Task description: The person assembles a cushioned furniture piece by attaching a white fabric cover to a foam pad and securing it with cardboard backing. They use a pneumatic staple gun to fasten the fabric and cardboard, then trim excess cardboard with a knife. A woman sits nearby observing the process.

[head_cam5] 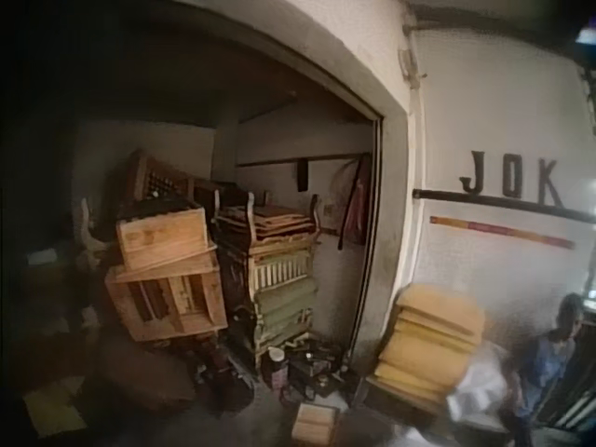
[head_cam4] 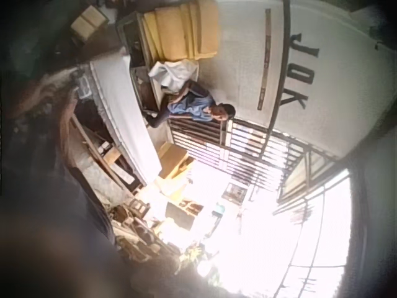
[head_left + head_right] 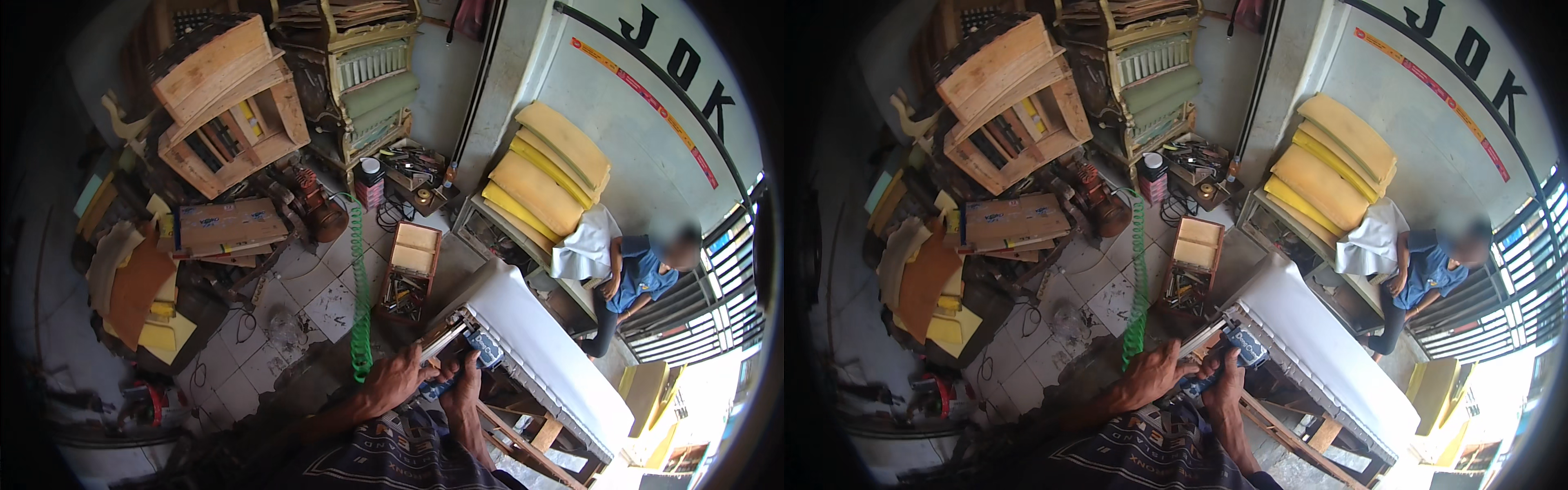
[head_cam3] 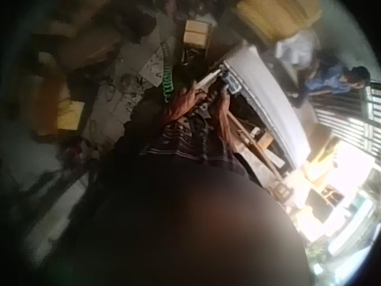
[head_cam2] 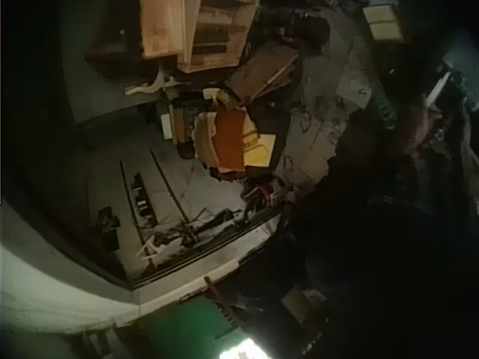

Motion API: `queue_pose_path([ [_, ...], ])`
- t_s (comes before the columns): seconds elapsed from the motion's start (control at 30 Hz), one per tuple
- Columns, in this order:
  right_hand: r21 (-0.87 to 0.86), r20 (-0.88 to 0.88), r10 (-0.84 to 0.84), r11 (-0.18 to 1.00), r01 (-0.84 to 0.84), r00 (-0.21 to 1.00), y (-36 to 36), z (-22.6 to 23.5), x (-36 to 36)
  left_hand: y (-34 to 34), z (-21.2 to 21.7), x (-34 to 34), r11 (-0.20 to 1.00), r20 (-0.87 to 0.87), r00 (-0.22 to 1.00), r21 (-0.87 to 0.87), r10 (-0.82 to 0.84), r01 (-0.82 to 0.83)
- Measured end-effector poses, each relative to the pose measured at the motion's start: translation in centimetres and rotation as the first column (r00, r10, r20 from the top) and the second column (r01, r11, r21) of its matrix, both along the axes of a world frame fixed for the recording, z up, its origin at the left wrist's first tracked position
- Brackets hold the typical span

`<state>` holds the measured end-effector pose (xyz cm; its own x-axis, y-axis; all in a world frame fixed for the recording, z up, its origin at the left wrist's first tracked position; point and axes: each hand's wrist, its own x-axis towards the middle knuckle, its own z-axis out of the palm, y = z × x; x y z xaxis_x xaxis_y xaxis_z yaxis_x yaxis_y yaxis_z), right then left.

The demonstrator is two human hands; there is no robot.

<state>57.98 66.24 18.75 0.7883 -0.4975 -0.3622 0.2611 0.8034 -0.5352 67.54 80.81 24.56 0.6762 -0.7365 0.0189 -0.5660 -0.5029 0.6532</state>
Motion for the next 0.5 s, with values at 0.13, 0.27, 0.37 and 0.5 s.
queue_pose_path([
  [0.13,0.470,0.352,-0.152,0.882,-0.033,0.924,-1.2,-2.1,2.2,4.1,3.9,4.0,0.974,-0.092,0.972,0.047,-0.217,0.222],
  [0.27,0.512,0.340,-0.198,0.859,-0.004,0.919,-2.8,-4.8,3.2,4.6,6.2,4.8,0.950,-0.192,0.938,0.067,-0.289,0.306],
  [0.37,0.509,0.436,-0.192,0.858,-0.065,0.880,-3.9,-7.0,4.7,3.5,5.8,5.7,0.925,-0.254,0.907,0.092,-0.336,0.368],
  [0.5,0.527,0.428,-0.199,0.848,-0.065,0.882,-5.9,-10.3,6.5,1.8,3.4,8.4,0.881,-0.362,0.833,0.063,-0.418,0.469],
])
